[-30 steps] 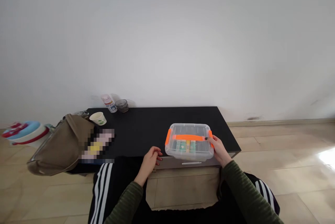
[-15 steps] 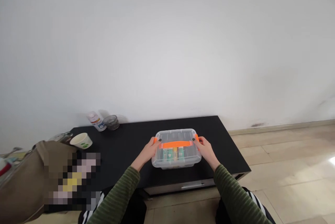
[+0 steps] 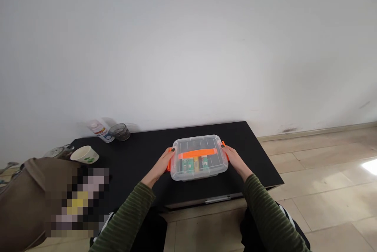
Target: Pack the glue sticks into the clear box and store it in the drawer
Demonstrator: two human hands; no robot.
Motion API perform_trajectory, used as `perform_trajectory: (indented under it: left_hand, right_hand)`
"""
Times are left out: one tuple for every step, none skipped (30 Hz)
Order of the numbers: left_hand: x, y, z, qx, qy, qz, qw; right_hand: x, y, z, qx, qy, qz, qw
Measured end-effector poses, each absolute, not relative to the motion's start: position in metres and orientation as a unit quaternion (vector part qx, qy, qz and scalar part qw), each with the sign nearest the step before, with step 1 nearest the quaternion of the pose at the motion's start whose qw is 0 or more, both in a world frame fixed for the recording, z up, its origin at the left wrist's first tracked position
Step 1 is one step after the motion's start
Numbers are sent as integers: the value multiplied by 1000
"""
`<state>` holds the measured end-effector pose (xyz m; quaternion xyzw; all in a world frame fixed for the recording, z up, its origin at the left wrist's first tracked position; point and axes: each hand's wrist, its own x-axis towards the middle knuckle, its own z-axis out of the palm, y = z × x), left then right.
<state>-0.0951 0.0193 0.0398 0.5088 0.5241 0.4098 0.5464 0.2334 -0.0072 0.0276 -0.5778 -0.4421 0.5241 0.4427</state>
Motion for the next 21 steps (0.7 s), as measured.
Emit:
perform_trajectory:
  left_hand:
    - [-94,19,40,501,520,412,556]
    - [-92,18,40,497,517,410,564]
    - [-91,18,40,496,516,406,569]
    - [-91,18,41,495,517,406,569]
    - [-91,17,40,494,520,405,568]
    - [-91,17,40,492,523,404,567]
    - [-92,17,39,491,526,403,566]
    - [-92,17,38,490,528,403,565]
    - [-92,18,37,488,531,402,564]
    - [-92,18,36,486,534,402,563]
    - [-92,19,35,484,536,404,562]
    - [-92,19,35,482,537,407,560]
    - [-91,19,35,479,539,412,557]
    - [-91,19,36,476,539,417,555]
    - [-90,19,38,474,538,422,555]
    - [-88,18,39,471,536,427,555]
    - [-87,17,41,468,535,432,556]
    - [-86,17,42,464,533,436,557]
    - [-85,16,43,460,533,440,557]
    - [-84,16,43,457,533,444,556]
    - [-83,15,43,456,535,447,553]
  right_hand:
    - [235,-6,26,-582,-441,527,435]
    - [236,-5,25,-589,-445,522,427]
    - [236,-5,24,-601,-455,506,419]
    - [237,-5,24,-620,-467,474,415]
    - [237,-6,24,-642,-483,423,419]
    - [236,-7,25,-658,-504,360,428]
    - [236,-9,27,-666,-527,291,441]
    - [234,-11,30,-662,-554,224,452]
    - [233,-14,34,-648,-584,166,459]
    - [231,-18,38,-626,-619,121,458]
    - [228,-23,43,-599,-658,89,447]
    - [225,-28,47,-572,-696,67,429]
    - [221,-33,50,-546,-732,55,404]
    - [218,-37,52,-523,-764,49,375]
    - [215,-42,52,-508,-788,48,346]
    - [213,-45,52,-500,-803,49,321]
    - [212,-48,50,-500,-810,49,303]
    - [211,-49,47,-504,-812,50,291]
    - [211,-50,44,-506,-812,49,285]
    - [212,-50,41,-506,-813,48,283]
    - [212,-50,38,-503,-815,44,283]
